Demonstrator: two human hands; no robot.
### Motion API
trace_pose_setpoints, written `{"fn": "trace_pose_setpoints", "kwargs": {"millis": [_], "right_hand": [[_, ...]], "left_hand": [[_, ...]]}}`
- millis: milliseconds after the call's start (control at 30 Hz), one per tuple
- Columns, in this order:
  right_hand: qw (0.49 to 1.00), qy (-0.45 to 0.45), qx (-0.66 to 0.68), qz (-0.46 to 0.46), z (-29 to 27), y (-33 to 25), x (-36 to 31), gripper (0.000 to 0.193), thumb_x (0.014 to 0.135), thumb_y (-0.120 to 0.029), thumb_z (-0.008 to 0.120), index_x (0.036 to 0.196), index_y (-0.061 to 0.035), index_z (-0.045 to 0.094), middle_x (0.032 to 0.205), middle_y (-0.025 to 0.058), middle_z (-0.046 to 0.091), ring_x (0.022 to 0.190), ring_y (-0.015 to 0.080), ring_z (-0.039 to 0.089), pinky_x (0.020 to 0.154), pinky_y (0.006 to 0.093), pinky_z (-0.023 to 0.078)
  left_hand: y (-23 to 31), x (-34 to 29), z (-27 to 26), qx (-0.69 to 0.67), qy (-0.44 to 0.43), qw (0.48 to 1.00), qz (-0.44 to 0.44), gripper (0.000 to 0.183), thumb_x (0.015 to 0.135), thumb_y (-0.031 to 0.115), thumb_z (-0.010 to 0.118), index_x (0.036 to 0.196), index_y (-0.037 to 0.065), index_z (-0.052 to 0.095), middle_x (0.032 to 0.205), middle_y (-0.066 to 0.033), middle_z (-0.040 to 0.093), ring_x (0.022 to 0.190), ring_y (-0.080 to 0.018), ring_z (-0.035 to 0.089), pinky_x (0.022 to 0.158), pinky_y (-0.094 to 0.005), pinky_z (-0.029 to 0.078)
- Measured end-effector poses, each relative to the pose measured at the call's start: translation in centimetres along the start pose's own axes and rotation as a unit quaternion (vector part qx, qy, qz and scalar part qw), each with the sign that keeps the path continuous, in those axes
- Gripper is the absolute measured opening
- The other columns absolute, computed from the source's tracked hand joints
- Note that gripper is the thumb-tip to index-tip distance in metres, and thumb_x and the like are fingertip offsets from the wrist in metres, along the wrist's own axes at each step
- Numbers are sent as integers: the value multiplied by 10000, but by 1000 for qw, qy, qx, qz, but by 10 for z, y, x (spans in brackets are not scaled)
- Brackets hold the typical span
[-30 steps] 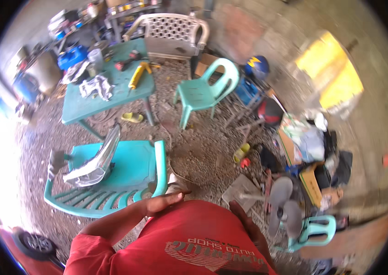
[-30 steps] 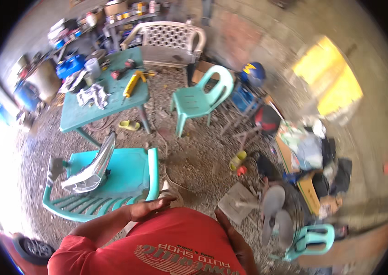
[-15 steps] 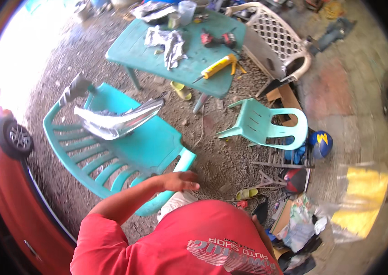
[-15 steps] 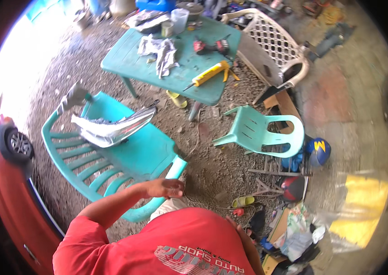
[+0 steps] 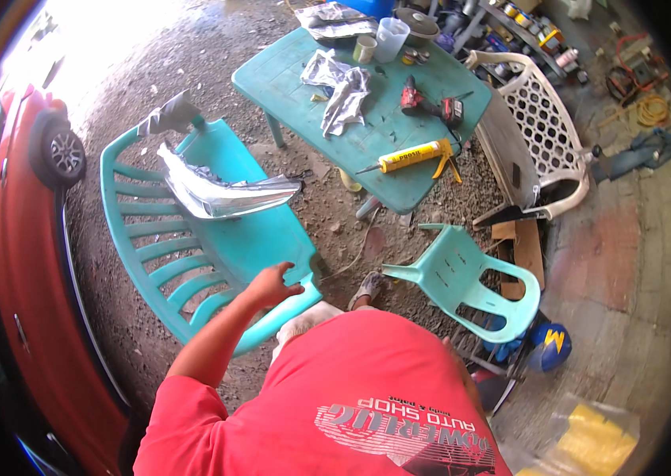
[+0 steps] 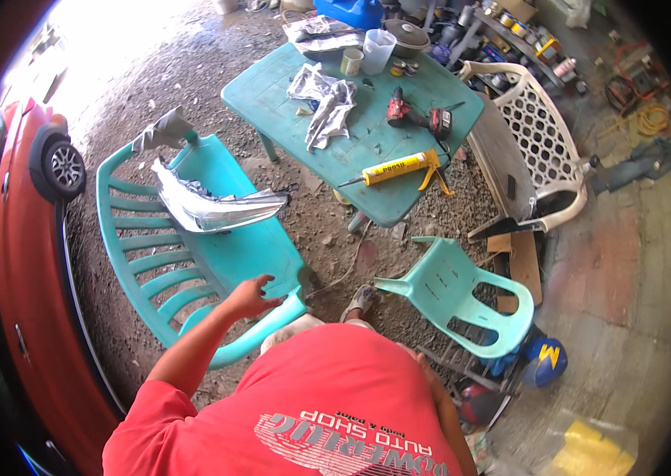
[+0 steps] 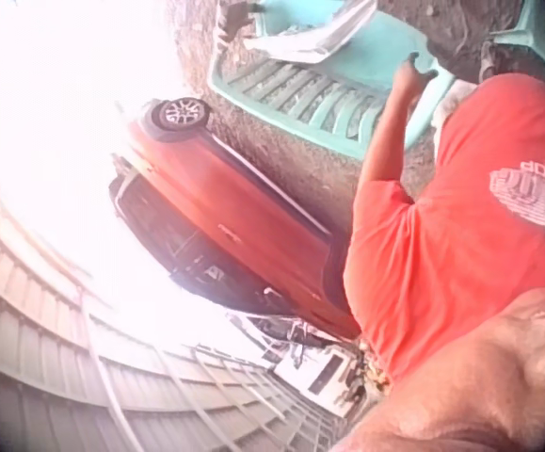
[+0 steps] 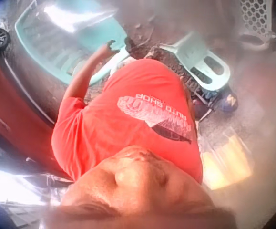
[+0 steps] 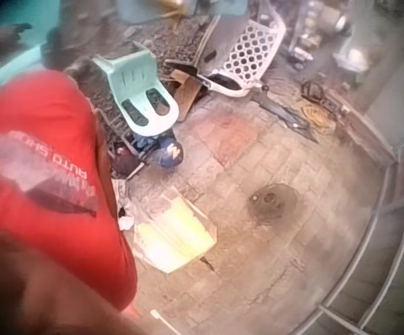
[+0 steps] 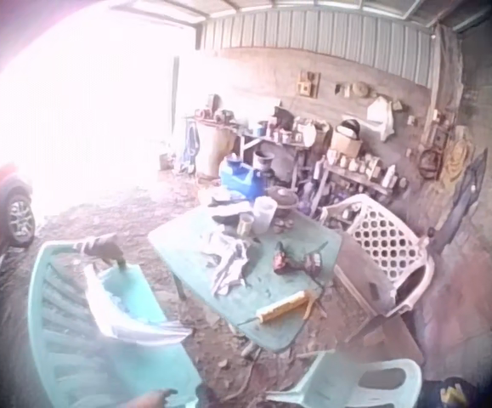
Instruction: The person picks up a car headlight assembly, fits the clear lens onto the housing by hand, works along the seam with a screwdriver, and fastens screws into the headlight assembly using a power drill.
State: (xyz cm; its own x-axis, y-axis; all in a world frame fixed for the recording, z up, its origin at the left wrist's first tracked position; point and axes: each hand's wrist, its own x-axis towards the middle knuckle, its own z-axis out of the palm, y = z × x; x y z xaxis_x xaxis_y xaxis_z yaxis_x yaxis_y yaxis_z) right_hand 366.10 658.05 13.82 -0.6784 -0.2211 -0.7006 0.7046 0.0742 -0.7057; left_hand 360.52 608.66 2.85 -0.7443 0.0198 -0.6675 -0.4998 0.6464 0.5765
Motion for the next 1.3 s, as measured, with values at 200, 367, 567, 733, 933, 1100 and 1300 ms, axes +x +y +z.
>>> {"fn": "trace_pose_setpoints", "kwargs": {"millis": [200,367,567,733,933,1100,1300], "right_hand": [[995,-64,-80,22,-76,-55,60,692,1184,-510,535,1623,24,515,1611,192,599,1505,277,558,1274,390,408],[977,-110,-178,39,-120,-66,116,670,1191,-501,520,1613,18,535,1577,205,622,1484,270,574,1253,376,417],[966,-74,-222,113,-160,-72,154,613,1182,-452,559,1593,3,566,1551,175,653,1450,245,600,1222,353,435],[948,16,-282,148,-177,-98,158,553,1168,-386,610,1557,6,601,1497,158,701,1390,234,648,1176,349,478],[904,43,-350,242,-108,-203,187,544,1134,-329,675,1556,3,590,1405,178,735,1178,221,747,1015,361,583],[895,41,-407,181,-97,-225,220,594,1089,-367,725,1549,-11,604,1452,217,710,1174,261,766,1008,383,594],[830,3,-542,134,-60,-273,264,670,1047,-436,745,1559,-28,605,1535,239,650,1414,408,638,1176,449,515]], "left_hand": [[32,24,19,42,76,995,-58,877,857,446,912,1575,59,588,1529,-265,648,1428,-419,615,1215,-488,492],[47,60,1,97,130,985,-63,906,841,422,933,1583,59,560,1505,-251,653,1418,-424,616,1193,-491,514],[38,153,-36,143,156,970,-117,923,827,423,946,1571,50,547,1562,-221,601,1459,-430,567,1205,-506,507],[33,261,-73,207,131,959,-145,1040,795,460,972,1614,60,471,1634,-176,523,1557,-381,466,1251,-554,434],[-4,357,-104,246,152,950,-116,1120,745,455,998,1636,58,447,1676,-174,486,1613,-392,412,1303,-662,331],[-26,402,-98,255,98,958,-91,966,711,512,959,1511,92,620,1577,-160,581,1513,-371,527,1271,-631,379],[-21,401,-106,245,57,964,-80,597,709,517,932,1128,112,804,1284,-119,717,1258,-336,666,1067,-535,490]]}}
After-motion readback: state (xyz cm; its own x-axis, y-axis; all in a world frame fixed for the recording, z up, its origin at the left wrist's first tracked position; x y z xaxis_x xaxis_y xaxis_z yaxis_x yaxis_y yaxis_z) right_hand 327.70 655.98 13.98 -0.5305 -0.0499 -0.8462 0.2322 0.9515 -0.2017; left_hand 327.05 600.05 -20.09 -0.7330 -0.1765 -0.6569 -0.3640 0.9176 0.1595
